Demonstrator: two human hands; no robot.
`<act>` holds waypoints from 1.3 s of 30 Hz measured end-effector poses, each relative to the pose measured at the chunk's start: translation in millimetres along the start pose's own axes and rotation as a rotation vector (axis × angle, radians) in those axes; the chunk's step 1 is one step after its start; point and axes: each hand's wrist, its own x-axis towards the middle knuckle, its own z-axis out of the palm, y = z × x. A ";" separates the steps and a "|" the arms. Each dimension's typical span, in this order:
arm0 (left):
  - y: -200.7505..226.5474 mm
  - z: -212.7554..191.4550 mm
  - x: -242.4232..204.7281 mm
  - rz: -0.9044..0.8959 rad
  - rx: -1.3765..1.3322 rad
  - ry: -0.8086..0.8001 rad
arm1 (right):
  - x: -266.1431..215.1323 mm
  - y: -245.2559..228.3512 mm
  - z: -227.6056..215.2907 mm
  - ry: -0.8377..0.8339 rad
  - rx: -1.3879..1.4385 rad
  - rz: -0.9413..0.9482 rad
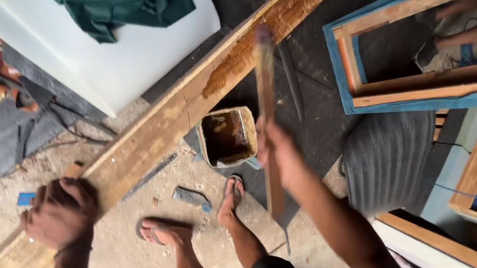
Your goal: Applying adhesive to a wooden furniture frame using a brush.
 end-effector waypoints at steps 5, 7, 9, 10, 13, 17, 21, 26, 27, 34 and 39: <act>-8.3 10.7 -3.9 0.021 -0.029 -0.018 | 127.2 -113.3 -30.7 0.029 -0.022 -0.175; -9.4 7.8 -8.8 0.006 -0.028 -0.038 | 148.9 -133.4 -37.2 0.101 -0.075 -0.196; -7.6 -0.6 -8.9 0.009 -0.032 -0.037 | 97.6 -95.4 -27.5 0.102 -0.037 -0.127; -2.5 -2.8 -4.9 0.007 -0.038 -0.024 | 75.4 -83.3 -19.9 0.093 -0.002 -0.063; -6.9 10.3 -9.8 0.006 0.038 -0.008 | 115.6 -101.8 -47.6 0.115 0.019 -0.059; -6.3 0.2 -10.3 0.001 -0.010 -0.028 | 160.9 -133.2 -71.1 -0.005 0.108 -0.133; -1.8 2.2 -7.0 -0.026 -0.011 -0.034 | 89.5 -70.1 -50.4 -0.004 0.031 -0.172; -12.9 15.5 -14.5 0.037 0.072 -0.012 | 53.0 -23.1 -48.7 -0.005 -0.074 -0.157; -12.4 12.4 -15.8 0.010 0.042 -0.046 | 64.1 -38.7 -45.7 0.079 -0.041 -0.191; -12.9 13.0 -12.4 0.005 0.001 -0.041 | 27.8 -18.3 3.2 0.070 0.008 -0.243; -10.2 12.5 -6.3 0.012 0.008 -0.024 | -74.3 90.4 -9.1 0.199 -0.403 0.047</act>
